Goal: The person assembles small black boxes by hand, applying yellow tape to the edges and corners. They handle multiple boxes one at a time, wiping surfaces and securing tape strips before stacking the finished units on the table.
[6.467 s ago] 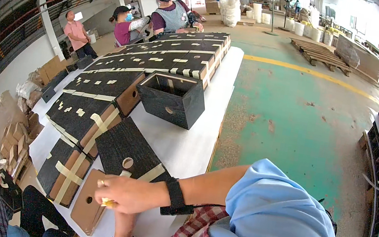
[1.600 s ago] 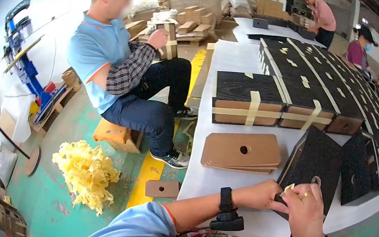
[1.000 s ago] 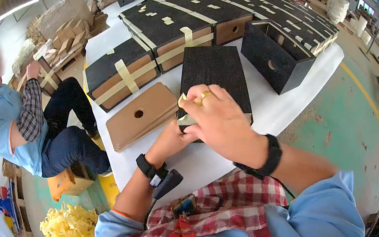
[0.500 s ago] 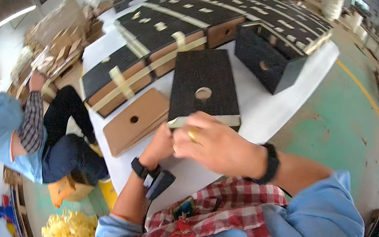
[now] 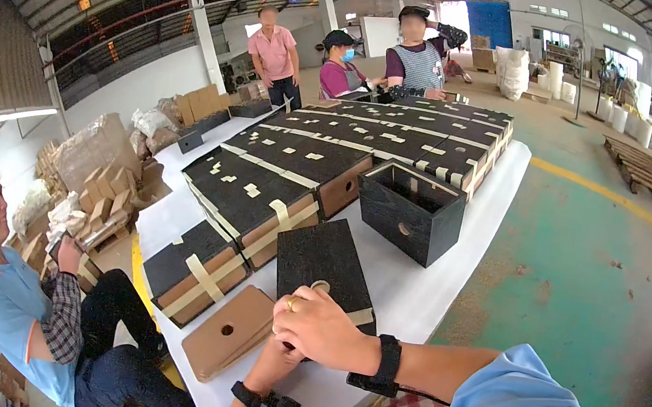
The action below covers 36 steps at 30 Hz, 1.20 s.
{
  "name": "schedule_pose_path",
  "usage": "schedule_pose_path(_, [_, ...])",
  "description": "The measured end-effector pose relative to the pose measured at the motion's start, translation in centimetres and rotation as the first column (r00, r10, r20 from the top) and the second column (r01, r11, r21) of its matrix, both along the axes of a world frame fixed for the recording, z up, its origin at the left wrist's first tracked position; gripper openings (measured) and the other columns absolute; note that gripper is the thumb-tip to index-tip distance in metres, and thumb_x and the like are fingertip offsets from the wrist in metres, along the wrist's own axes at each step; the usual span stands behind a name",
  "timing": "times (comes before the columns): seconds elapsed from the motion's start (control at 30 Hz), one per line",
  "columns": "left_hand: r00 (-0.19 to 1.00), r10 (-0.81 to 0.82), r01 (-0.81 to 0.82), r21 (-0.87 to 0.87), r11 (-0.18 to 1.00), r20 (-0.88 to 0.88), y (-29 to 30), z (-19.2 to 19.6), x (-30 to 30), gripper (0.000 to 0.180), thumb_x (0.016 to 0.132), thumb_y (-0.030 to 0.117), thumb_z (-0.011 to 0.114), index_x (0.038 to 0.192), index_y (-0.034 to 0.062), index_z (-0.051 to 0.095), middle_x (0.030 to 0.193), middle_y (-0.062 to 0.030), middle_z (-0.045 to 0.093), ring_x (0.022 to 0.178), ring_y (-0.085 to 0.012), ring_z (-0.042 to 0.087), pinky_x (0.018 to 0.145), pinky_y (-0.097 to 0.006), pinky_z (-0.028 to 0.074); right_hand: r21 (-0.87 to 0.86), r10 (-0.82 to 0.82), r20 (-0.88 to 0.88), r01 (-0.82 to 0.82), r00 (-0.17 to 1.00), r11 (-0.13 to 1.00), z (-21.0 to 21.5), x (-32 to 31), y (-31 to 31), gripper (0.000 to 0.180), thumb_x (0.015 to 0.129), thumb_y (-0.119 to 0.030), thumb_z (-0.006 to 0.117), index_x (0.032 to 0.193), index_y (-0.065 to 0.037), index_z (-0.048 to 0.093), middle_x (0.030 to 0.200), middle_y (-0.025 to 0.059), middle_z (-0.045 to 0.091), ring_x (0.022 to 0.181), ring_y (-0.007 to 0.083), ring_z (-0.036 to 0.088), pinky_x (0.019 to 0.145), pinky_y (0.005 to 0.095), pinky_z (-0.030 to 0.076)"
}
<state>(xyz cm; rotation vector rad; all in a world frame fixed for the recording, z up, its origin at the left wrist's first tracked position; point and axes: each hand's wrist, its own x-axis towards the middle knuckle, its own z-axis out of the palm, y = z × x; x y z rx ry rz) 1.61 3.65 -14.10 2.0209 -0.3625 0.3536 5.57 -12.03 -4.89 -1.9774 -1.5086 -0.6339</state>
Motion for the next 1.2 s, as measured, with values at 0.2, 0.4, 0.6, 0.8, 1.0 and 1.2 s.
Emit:
schedule_pose_path(0.2, [1.0,0.019,-0.019,-0.003,1.0,0.004,-0.2,0.7,-0.3,0.022,0.08,0.019,0.069,0.088,0.0005,0.06,0.078,-0.013,0.066,0.068,-0.0241,0.064,0.059,-0.032,0.048,-0.139,0.056,0.142,-0.036,0.988,0.99,0.0,0.9,0.4,0.011,0.076,-0.022,0.063,0.081,-0.012,0.063,0.086,-0.0003,0.056,0.089,0.0193,0.05,0.08,0.0305,0.042])
schedule_pose_path(0.4, [0.993,-0.006,-0.004,0.085,0.996,0.119,-0.4,1.4,-0.9,0.025,0.081,0.024,0.067,0.083,0.0004,0.062,0.07,-0.0184,0.061,0.062,-0.0319,0.062,0.053,-0.037,0.045,-0.128,0.352,0.096,-0.339,0.931,0.932,0.9,2.2,-0.3,0.015,0.072,-0.027,0.063,0.075,-0.012,0.063,0.08,0.0009,0.056,0.087,0.0191,0.051,0.077,0.0299,0.042])
schedule_pose_path(0.6, [0.982,-0.13,0.121,-0.074,0.99,-0.136,-1.1,2.4,-0.4,0.027,0.08,0.015,0.068,0.102,0.0019,0.059,0.089,-0.0078,0.065,0.081,-0.0165,0.059,0.073,-0.032,0.047,0.152,0.436,-0.508,-0.421,0.743,0.894,6.2,-0.3,-7.0,0.005,0.075,-0.005,0.068,0.075,-0.006,0.063,0.079,0.0052,0.064,0.077,0.0196,0.059,0.065,0.0304,0.046])
schedule_pose_path(0.8, [0.991,-0.134,0.13,-0.164,0.978,-0.012,-0.9,1.9,-0.2,0.027,0.081,0.022,0.068,0.098,0.0016,0.062,0.08,-0.0102,0.065,0.07,-0.0184,0.057,0.066,-0.032,0.047,-0.107,0.145,-0.094,-0.155,0.985,0.982,3.7,0.0,-2.5,0.019,0.071,-0.024,0.069,0.081,-0.009,0.063,0.122,0.0073,0.051,0.097,0.0247,0.053,0.088,0.039,0.037])
schedule_pose_path(1.0, [0.993,-0.091,0.098,-0.104,0.99,0.076,-0.4,0.7,0.2,0.027,0.081,0.027,0.068,0.088,0.0012,0.062,0.067,-0.0134,0.06,0.056,-0.0223,0.049,0.058,-0.032,0.044,-0.003,0.096,0.093,-0.096,0.991,0.995,-0.4,0.8,-0.7,0.016,0.069,-0.015,0.068,0.081,-0.007,0.061,0.105,0.0036,0.059,0.095,0.0216,0.054,0.083,0.0368,0.04])
schedule_pose_path(1.2, [0.996,-0.09,0.09,0.017,0.996,0.002,-0.9,1.3,-0.3,0.027,0.082,0.028,0.068,0.084,0.0017,0.063,0.062,-0.0113,0.058,0.053,-0.0185,0.047,0.056,-0.031,0.044,0.11,0.293,-0.032,-0.288,0.956,0.951,-0.4,2.0,-1.4,0.012,0.067,-0.003,0.069,0.074,-0.005,0.06,0.083,0.0034,0.065,0.08,0.0221,0.059,0.077,0.0349,0.045])
